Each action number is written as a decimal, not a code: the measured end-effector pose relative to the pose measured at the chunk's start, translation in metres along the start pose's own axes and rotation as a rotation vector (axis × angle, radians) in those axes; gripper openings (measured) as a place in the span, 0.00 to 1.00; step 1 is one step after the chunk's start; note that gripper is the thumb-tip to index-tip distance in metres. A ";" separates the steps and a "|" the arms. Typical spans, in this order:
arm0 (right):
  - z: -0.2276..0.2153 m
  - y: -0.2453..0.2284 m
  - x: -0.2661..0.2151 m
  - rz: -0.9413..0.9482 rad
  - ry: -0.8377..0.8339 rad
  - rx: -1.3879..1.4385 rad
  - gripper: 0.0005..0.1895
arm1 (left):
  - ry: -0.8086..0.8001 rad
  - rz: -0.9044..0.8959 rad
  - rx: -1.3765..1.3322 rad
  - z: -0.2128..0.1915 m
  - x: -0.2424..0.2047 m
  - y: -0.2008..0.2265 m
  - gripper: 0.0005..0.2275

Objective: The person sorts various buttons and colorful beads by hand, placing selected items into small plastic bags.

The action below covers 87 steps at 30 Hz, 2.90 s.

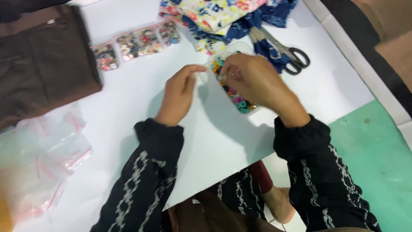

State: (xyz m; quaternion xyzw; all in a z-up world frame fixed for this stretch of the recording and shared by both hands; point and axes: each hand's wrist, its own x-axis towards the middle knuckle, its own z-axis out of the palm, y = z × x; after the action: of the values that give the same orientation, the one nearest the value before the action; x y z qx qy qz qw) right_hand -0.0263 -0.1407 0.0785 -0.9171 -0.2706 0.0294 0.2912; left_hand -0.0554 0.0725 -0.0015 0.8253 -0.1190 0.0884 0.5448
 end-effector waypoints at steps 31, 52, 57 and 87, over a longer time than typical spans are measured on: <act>0.141 -0.083 0.046 -0.307 -0.261 0.219 0.17 | 0.027 0.073 0.236 -0.144 -0.131 -0.061 0.35; 0.078 -0.076 0.010 -0.406 -0.014 0.260 0.12 | 0.173 -0.046 0.233 -0.123 -0.115 -0.029 0.14; 0.022 -0.010 -0.007 -0.236 0.115 0.004 0.12 | 0.062 0.174 0.144 -0.074 -0.056 0.024 0.14; -0.005 0.055 -0.068 -0.037 0.271 0.034 0.11 | -0.187 0.396 0.496 0.097 0.091 -0.034 0.03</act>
State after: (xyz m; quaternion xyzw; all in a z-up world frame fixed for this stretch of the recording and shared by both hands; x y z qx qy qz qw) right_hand -0.0573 -0.2156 0.0453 -0.9025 -0.2451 -0.0957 0.3410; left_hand 0.0426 -0.0129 -0.0440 0.8982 -0.3017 0.1426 0.2861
